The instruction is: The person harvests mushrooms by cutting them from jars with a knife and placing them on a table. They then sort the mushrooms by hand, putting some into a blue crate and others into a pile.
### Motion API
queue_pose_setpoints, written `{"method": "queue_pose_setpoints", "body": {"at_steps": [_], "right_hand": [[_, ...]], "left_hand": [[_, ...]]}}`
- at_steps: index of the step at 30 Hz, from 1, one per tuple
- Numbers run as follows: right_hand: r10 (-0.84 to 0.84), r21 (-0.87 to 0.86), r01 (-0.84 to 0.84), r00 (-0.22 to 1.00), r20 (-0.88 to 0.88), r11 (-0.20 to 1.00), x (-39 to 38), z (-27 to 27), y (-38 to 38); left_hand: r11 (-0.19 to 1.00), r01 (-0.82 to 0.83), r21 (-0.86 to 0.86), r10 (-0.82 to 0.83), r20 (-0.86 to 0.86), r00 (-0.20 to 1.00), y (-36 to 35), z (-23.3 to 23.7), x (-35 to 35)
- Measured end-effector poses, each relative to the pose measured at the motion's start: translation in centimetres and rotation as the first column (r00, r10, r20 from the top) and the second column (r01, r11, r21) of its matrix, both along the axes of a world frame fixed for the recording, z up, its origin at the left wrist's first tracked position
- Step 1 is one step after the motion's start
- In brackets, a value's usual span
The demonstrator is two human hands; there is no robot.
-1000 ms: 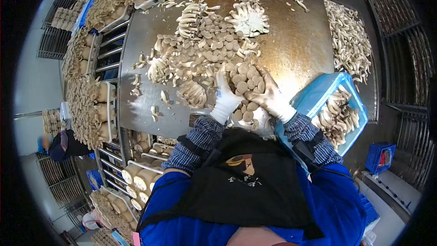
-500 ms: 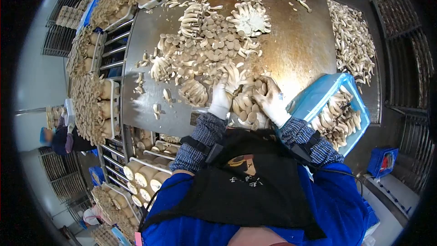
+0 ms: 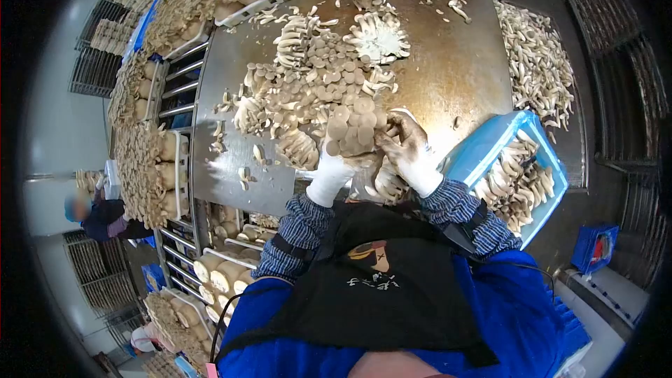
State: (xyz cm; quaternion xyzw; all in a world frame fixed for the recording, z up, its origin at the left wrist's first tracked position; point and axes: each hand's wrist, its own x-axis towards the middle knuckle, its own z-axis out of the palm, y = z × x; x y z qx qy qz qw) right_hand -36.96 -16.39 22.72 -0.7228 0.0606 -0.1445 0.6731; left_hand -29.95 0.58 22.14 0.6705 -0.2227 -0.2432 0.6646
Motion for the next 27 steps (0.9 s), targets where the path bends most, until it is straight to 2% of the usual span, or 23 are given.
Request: {"method": "queue_pose_setpoints", "body": {"at_steps": [1, 3, 4, 5, 7, 8, 10, 11, 13, 14, 15, 17, 18, 19, 21, 22, 24, 25, 27], "right_hand": [[0.012, -0.002, -0.012, 1.0, -0.003, 1.0, -0.1, 0.0, 0.1], [0.057, -0.003, -0.057, 0.993, 0.107, 0.998, -0.3, 0.1, 0.2], [0.081, 0.177, -0.105, 0.987, 0.141, 0.979, -0.4, 0.1, 0.5], [0.092, 0.17, -0.115, 0.986, 0.14, 0.979, -0.6, 0.5, 0.6], [0.103, 0.019, -0.105, 0.99, 0.101, 0.994, -0.9, 1.6, 0.5], [0.111, 0.012, -0.113, 0.989, 0.102, 0.994, -1.1, 0.9, 0.5], [0.14, 0.349, -0.14, 0.99, 0.027, 0.927, -1.3, -0.1, 0.4], [0.143, 0.343, -0.143, 0.989, 0.024, 0.928, -1.6, -0.4, 0.3], [0.055, 0.395, -0.002, 0.991, -0.122, 0.919, -1.6, 1.2, 0.6], [0.026, 0.335, 0.008, 0.995, -0.099, 0.942, -1.5, 1.3, 0.7], [0.023, 0.331, 0.012, 0.995, -0.1, 0.944, -1.2, 1.5, 1.1], [0.075, 0.15, -0.093, 0.989, 0.125, 0.984, -0.8, 1.9, 2.1], [0.146, 0.063, -0.142, 0.988, -0.055, 0.988, -1.0, 2.8, 1.3], [0.141, 0.062, -0.138, 0.989, -0.053, 0.989, -1.1, 2.8, 1.2], [0.282, 0.369, -0.287, 0.957, 0.068, 0.884, -1.3, 2.6, 1.2], [0.283, 0.368, -0.287, 0.957, 0.066, 0.884, -1.4, 2.6, 1.3], [0.33, 0.464, -0.314, 0.943, 0.05, 0.828, -1.3, 2.7, 1.4], [0.331, 0.462, -0.316, 0.942, 0.05, 0.829, -1.3, 2.5, 1.3], [0.271, 0.347, -0.3, 0.954, 0.13, 0.889, -1.3, 1.7, 1.2]], "left_hand": [[1.0, -0.012, -0.002, 0.012, -0.003, 1.0, 0.1, 0.5, -0.3], [0.982, -0.025, -0.185, -0.012, -0.195, 0.981, 0.2, 1.4, -0.6], [0.989, 0.009, -0.146, -0.036, -0.182, 0.983, 0.2, 3.0, -0.6], [0.988, -0.001, -0.153, -0.027, -0.182, 0.983, 0.4, 2.3, -0.8], [0.934, -0.116, -0.338, 0.073, -0.139, 0.988, 0.8, -0.6, -1.3], [0.931, -0.122, -0.345, 0.079, -0.137, 0.987, 0.8, -1.8, -0.8], [0.741, -0.066, -0.668, -0.15, -0.261, 0.954, 0.4, -2.8, 0.5], [0.737, -0.069, -0.673, -0.149, -0.261, 0.954, 0.7, -3.2, 0.4], [0.847, -0.134, -0.515, -0.01, -0.267, 0.964, 1.3, -2.5, 0.2], [0.877, -0.054, -0.477, -0.081, -0.258, 0.963, 1.7, -2.1, 0.1], [0.875, -0.053, -0.481, -0.085, -0.259, 0.962, 1.5, -1.7, -0.4], [0.977, -0.072, -0.202, 0.01, -0.292, 0.957, 1.2, -0.9, -1.3], [0.994, 0.069, -0.081, -0.084, -0.196, 0.977, 1.8, -0.8, -0.5], [0.994, 0.073, -0.082, -0.088, -0.193, 0.977, 1.7, -0.6, -0.4], [0.977, -0.069, -0.201, -0.012, -0.376, 0.927, 1.7, 0.5, -0.5], [0.977, -0.07, -0.202, -0.011, -0.377, 0.926, 1.8, 0.9, -0.2], [0.991, 0.03, -0.132, -0.04, -0.075, 0.996, 1.9, 1.7, 0.6], [0.99, 0.028, -0.135, -0.039, -0.074, 0.997, 1.9, 2.3, 0.6], [0.996, 0.022, -0.091, -0.009, 0.134, 0.991, 2.0, 3.4, 0.6]]}}
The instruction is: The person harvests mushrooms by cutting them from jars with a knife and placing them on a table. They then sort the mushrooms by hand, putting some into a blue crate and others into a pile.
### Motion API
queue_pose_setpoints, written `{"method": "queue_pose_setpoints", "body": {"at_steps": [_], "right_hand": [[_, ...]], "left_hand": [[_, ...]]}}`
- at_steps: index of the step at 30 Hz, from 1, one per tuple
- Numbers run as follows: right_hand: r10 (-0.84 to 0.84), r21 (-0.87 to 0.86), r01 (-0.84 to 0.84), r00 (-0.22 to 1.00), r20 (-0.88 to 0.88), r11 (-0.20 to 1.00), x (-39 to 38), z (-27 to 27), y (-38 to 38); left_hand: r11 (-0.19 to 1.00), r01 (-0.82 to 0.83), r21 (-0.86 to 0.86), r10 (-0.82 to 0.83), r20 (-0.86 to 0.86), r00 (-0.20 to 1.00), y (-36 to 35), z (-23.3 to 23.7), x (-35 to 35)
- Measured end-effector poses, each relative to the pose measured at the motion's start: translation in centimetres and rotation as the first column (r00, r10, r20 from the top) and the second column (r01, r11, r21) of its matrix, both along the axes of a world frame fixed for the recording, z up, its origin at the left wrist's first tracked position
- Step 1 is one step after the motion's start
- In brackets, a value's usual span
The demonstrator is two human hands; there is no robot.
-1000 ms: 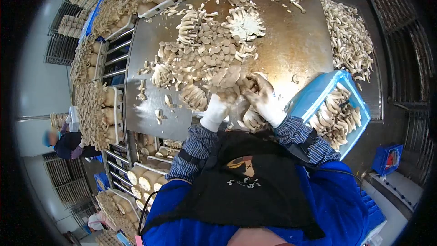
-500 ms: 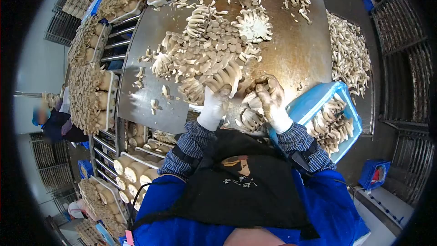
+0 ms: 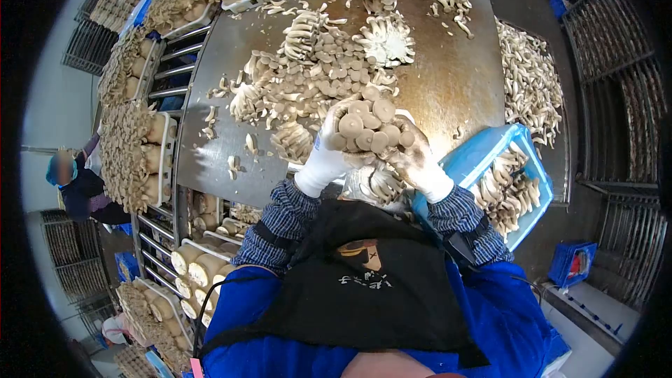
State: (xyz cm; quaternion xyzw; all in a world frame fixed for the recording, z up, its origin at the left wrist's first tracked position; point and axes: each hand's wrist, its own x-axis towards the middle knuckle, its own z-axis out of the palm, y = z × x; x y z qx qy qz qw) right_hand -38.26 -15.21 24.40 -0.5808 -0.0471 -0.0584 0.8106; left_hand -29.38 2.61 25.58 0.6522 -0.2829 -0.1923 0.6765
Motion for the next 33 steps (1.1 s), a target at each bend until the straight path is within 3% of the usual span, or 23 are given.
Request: {"method": "queue_pose_setpoints", "body": {"at_steps": [1, 3, 4, 6, 7, 8, 9, 11, 12, 14, 16, 17, 19, 20, 22, 23, 24, 26, 28, 30, 31, 32, 33], "right_hand": [[-0.001, 0.073, 0.001, 1.0, 0.0, 0.997, 0.0, -0.5, 0.0], [-0.032, 0.004, 0.032, 0.999, -0.011, 0.999, -0.1, -0.7, 0.0], [-0.066, -0.066, 0.064, 0.998, -0.017, 0.996, -0.1, -0.5, 0.0], [-0.067, 0.01, 0.07, 0.984, -0.164, 0.998, -0.6, 1.3, -0.3], [-0.055, 0.087, 0.085, 0.95, -0.307, 0.993, -0.7, 1.9, -0.4], [-0.056, 0.085, 0.085, 0.95, -0.307, 0.993, -0.6, 1.7, -0.4], [-0.06, 0.1, 0.073, 0.99, -0.125, 0.992, -0.5, 1.1, -0.2], [-0.124, 0.157, 0.095, 0.975, 0.185, 0.983, 0.5, -1.0, 0.5], [-0.13, 0.156, 0.101, 0.974, 0.185, 0.982, 0.7, -0.7, 0.2], [-0.182, -0.438, 0.26, 0.96, 0.213, 0.861, 0.8, 0.5, -0.4], [-0.132, -0.303, 0.155, 0.987, 0.095, 0.94, 0.5, 1.8, 0.0], [-0.072, -0.184, 0.074, 0.997, 0.018, 0.98, 0.7, 1.8, 0.1], [-0.001, 0.071, 0.006, 0.998, -0.065, 0.997, 0.8, 2.1, 0.6], [0.0, 0.071, 0.005, 0.998, -0.067, 0.997, 0.7, 2.1, 0.6], [-0.101, -0.184, 0.097, 0.995, -0.011, 0.978, 0.6, 2.1, 0.3], [-0.159, -0.234, 0.178, 0.982, 0.1, 0.956, 0.4, 1.7, 0.4], [-0.161, -0.233, 0.18, 0.982, 0.1, 0.956, 0.3, 0.4, 0.4], [-0.217, 0.087, 0.234, 0.961, -0.174, 0.968, -0.1, -2.7, 0.7], [-0.209, 0.006, 0.21, 0.975, -0.069, 0.978, -0.2, 0.1, 1.1], [-0.069, 0.081, 0.07, 0.998, -0.017, 0.994, 0.4, 1.4, 0.8], [-0.263, 0.043, 0.266, 0.963, -0.064, 0.963, 1.0, 1.2, 1.5], [-0.274, 0.042, 0.278, 0.959, -0.071, 0.96, 0.9, 1.5, 0.9], [-0.247, -0.187, 0.228, 0.965, -0.088, 0.956, 0.5, 2.2, 0.0]], "left_hand": [[1.0, -0.001, 0.0, 0.001, 0.0, 1.0, 0.2, -0.1, -0.1], [1.0, 0.011, -0.027, -0.018, -0.24, 0.971, 0.4, -0.9, -0.2], [0.999, 0.012, -0.03, -0.019, -0.239, 0.971, 0.6, -1.8, 0.0], [0.957, 0.016, 0.291, -0.054, 0.122, 0.991, 1.1, -3.6, 0.5], [0.957, 0.016, 0.289, -0.054, 0.123, 0.991, 1.3, -3.8, 0.9], [0.968, 0.096, 0.233, -0.083, -0.063, 0.995, 1.6, -3.9, 1.2], [0.973, 0.164, 0.163, -0.121, -0.245, 0.962, 1.7, -3.9, 1.3], [0.984, 0.093, 0.155, -0.063, -0.187, 0.98, 0.7, -3.4, 0.4], [0.989, 0.022, 0.144, -0.003, -0.129, 0.992, 0.4, -2.8, -0.1], [0.992, 0.035, 0.125, -0.018, -0.139, 0.99, 0.1, -2.3, -0.1], [0.964, 0.188, -0.187, -0.244, -0.356, 0.902, -0.4, -1.6, 0.3], [0.983, 0.11, -0.145, -0.151, -0.315, 0.937, 0.3, -0.9, 0.2], [0.976, 0.174, -0.129, -0.206, -0.306, 0.929, 0.1, -0.2, 0.5], [0.965, 0.236, -0.115, -0.259, -0.294, 0.92, 0.0, 0.1, 0.7], [0.968, 0.229, -0.098, -0.248, -0.295, 0.923, -0.5, 0.4, 0.5], [0.937, 0.215, -0.275, -0.306, -0.349, 0.886, -0.8, -0.6, 0.3], [0.878, 0.183, -0.443, -0.373, -0.39, 0.842, -0.9, -1.7, 0.3], [0.906, 0.19, -0.377, -0.348, -0.414, 0.841, 0.0, -5.0, 0.9], [0.931, 0.195, -0.31, -0.321, -0.436, 0.841, -0.1, -6.2, 1.1], [0.809, -0.244, -0.534, -0.207, -0.649, 0.732, -1.2, -6.7, 0.8], [0.85, -0.171, -0.497, -0.288, -0.713, 0.639, -0.9, -6.8, 1.5], [0.853, -0.165, -0.496, -0.295, -0.717, 0.631, -1.0, -7.0, 1.5], [0.838, -0.234, -0.492, -0.231, -0.71, 0.666, -1.4, -6.1, 1.3]]}}
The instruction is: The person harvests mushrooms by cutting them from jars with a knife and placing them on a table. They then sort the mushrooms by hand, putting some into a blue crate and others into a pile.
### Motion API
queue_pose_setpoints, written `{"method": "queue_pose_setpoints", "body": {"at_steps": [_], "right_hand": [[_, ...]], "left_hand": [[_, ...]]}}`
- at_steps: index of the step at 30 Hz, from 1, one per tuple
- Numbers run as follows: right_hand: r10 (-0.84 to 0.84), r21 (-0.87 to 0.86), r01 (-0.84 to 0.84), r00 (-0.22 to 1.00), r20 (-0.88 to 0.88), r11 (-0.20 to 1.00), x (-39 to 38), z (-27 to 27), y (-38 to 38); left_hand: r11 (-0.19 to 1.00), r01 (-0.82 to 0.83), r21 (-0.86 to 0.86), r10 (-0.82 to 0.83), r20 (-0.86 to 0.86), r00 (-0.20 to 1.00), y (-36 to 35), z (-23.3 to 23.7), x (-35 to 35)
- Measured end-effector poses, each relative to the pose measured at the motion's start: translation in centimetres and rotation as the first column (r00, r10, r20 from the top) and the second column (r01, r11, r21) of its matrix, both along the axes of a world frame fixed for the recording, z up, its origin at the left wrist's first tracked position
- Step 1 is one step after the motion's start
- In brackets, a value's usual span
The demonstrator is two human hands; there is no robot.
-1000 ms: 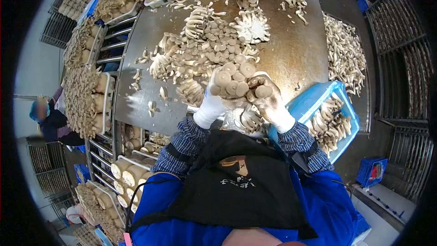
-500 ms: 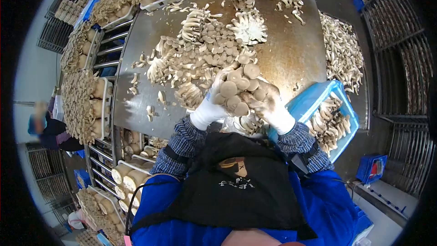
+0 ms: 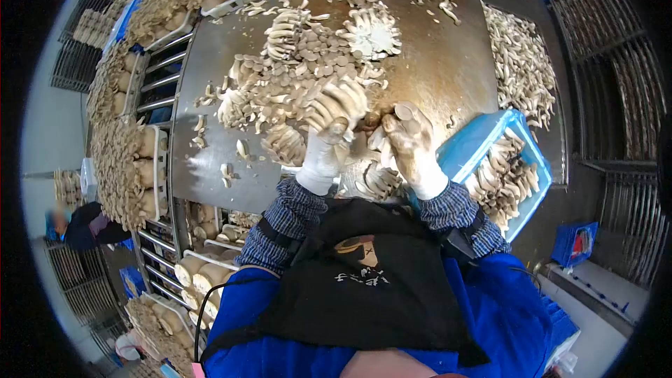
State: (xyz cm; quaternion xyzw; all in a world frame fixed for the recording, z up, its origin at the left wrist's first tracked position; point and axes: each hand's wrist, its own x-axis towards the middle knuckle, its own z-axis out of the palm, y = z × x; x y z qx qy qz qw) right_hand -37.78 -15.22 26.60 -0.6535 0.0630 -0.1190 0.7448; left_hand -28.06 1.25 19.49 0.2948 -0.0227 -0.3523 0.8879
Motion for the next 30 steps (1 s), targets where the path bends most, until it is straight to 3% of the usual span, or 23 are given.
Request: {"method": "queue_pose_setpoints", "body": {"at_steps": [1, 2, 3, 6, 7, 9, 11, 13, 14, 15, 17, 19, 21, 22, 24, 25, 27, 30], "right_hand": [[0.035, -0.214, -0.052, 0.996, -0.085, 0.976, -0.3, 0.3, -0.8], [0.069, 0.451, -0.022, 0.994, -0.087, 0.892, -0.3, -1.6, -0.9], [0.044, 0.448, 0.005, 0.994, -0.099, 0.894, -0.3, -1.9, -1.1], [0.125, 0.884, -0.149, 0.987, 0.103, 0.444, -1.6, -4.4, -2.2], [0.134, 0.971, -0.107, 0.988, 0.079, 0.215, -2.5, -3.7, -2.6], [0.069, 0.998, -0.013, 0.997, 0.017, -0.068, -4.2, -6.6, -3.6], [-0.013, 0.986, -0.047, 0.999, 0.05, 0.159, -8.2, -9.7, -5.0], [-0.255, 0.887, 0.259, 0.952, -0.168, 0.383, -12.5, -8.8, -6.8], [-0.265, 0.811, 0.284, 0.95, -0.165, 0.511, -14.9, -10.9, -8.8], [-0.328, 0.773, 0.418, 0.901, -0.285, 0.477, -17.0, -10.1, -10.4], [-0.49, 0.892, 0.448, 0.791, -0.367, 0.055, -19.6, -13.9, -14.0], [-0.645, 0.795, 0.601, 0.574, -0.503, -0.085, -18.9, -11.6, -15.1], [-0.68, 0.814, 0.576, 0.629, -0.378, 0.08, -18.5, -12.3, -16.7], [-0.686, 0.819, 0.568, 0.628, -0.367, 0.082, -18.0, -14.6, -18.3], [-0.765, 0.569, 0.749, 0.572, -0.296, 0.34, -16.5, -20.7, -22.2], [-0.797, 0.399, 0.808, 0.551, -0.248, 0.434, -15.6, -20.3, -22.7], [-0.774, 0.849, 0.528, 0.543, -0.327, 0.011, -14.0, -16.9, -22.3], [-0.825, 0.868, 0.496, 0.488, -0.286, -0.007, -13.7, -16.3, -21.6]], "left_hand": [[0.996, -0.087, 0.006, 0.087, 0.015, 0.996, -0.4, 0.4, -0.1], [0.994, -0.103, 0.026, 0.104, -0.036, 0.994, -0.1, -1.2, 0.2], [0.997, -0.082, 0.003, 0.082, -0.056, 0.995, 0.2, -3.2, 0.8], [0.996, -0.057, 0.074, 0.059, -0.018, 0.998, 0.6, -2.1, 0.0], [0.996, -0.025, 0.08, 0.025, 0.007, 1.0, 1.0, -2.7, 0.2], [0.983, 0.044, 0.176, -0.042, -0.016, 0.999, 3.3, -5.7, 0.7], [0.975, 0.192, 0.109, -0.181, -0.101, 0.978, 2.0, -4.0, -0.3], [0.968, -0.024, 0.248, 0.033, -0.031, 0.999, 0.6, -2.0, -1.7], [0.984, 0.015, 0.178, -0.006, -0.055, 0.998, 1.5, -4.2, -0.7], [0.993, 0.041, 0.11, -0.033, -0.073, 0.997, 2.5, -6.3, 0.2], [0.994, 0.039, 0.097, -0.033, -0.069, 0.997, 2.1, -5.7, -0.7], [0.955, -0.028, 0.296, 0.056, -0.084, 0.995, 1.5, -4.8, -1.7], [0.967, 0.053, 0.25, -0.041, -0.051, 0.998, 2.8, -7.0, -0.8], [0.953, 0.056, 0.298, -0.037, -0.069, 0.997, 2.5, -6.7, -1.0], [0.939, 0.06, 0.34, -0.036, -0.076, 0.996, 2.1, -6.2, -1.4], [0.946, 0.055, 0.32, -0.036, -0.066, 0.997, 1.9, -5.8, -1.5], [0.96, 0.042, 0.277, -0.03, -0.048, 0.998, 1.8, -5.2, -1.6], [0.955, 0.057, 0.291, -0.043, -0.056, 0.998, 2.7, -5.7, -0.9]]}}
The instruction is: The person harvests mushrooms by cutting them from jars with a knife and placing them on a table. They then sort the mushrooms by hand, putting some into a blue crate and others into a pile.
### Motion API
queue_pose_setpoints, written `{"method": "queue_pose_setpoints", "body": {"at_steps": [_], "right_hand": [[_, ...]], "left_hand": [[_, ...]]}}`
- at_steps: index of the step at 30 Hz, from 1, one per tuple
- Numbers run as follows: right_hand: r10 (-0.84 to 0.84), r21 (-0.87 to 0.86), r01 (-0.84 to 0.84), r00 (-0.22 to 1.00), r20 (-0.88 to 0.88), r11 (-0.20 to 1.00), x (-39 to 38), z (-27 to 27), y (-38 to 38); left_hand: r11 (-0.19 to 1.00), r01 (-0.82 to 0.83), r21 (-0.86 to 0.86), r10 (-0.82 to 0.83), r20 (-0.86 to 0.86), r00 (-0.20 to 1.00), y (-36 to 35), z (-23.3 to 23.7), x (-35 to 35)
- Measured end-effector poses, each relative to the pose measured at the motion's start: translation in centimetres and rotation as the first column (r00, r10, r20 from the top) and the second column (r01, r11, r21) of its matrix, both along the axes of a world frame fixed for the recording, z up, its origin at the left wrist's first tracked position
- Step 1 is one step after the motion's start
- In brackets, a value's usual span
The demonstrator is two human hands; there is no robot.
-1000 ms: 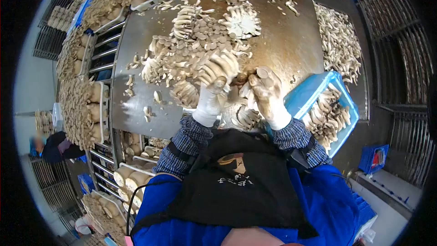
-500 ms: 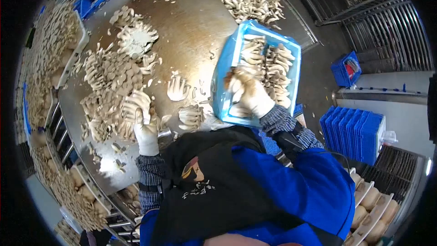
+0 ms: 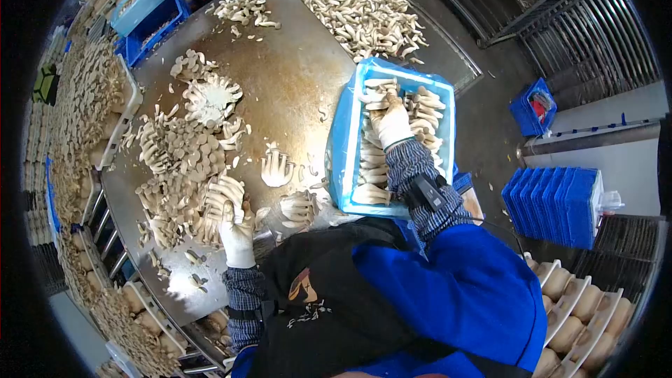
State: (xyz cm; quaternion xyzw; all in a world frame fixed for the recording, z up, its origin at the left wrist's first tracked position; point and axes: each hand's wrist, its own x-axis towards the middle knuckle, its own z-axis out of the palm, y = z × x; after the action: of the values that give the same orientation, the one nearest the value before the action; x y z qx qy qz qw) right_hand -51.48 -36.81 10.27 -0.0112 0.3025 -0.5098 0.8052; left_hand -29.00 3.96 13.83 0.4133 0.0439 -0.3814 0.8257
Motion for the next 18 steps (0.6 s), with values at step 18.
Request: {"method": "queue_pose_setpoints", "body": {"at_steps": [18], "right_hand": [[-0.642, -0.154, -0.961, -0.031, -0.766, 0.231, -5.2, 4.9, 1.0]], "left_hand": [[0.999, -0.003, 0.039, 0.003, -0.011, 1.0, 0.1, -1.2, 0.4]]}}
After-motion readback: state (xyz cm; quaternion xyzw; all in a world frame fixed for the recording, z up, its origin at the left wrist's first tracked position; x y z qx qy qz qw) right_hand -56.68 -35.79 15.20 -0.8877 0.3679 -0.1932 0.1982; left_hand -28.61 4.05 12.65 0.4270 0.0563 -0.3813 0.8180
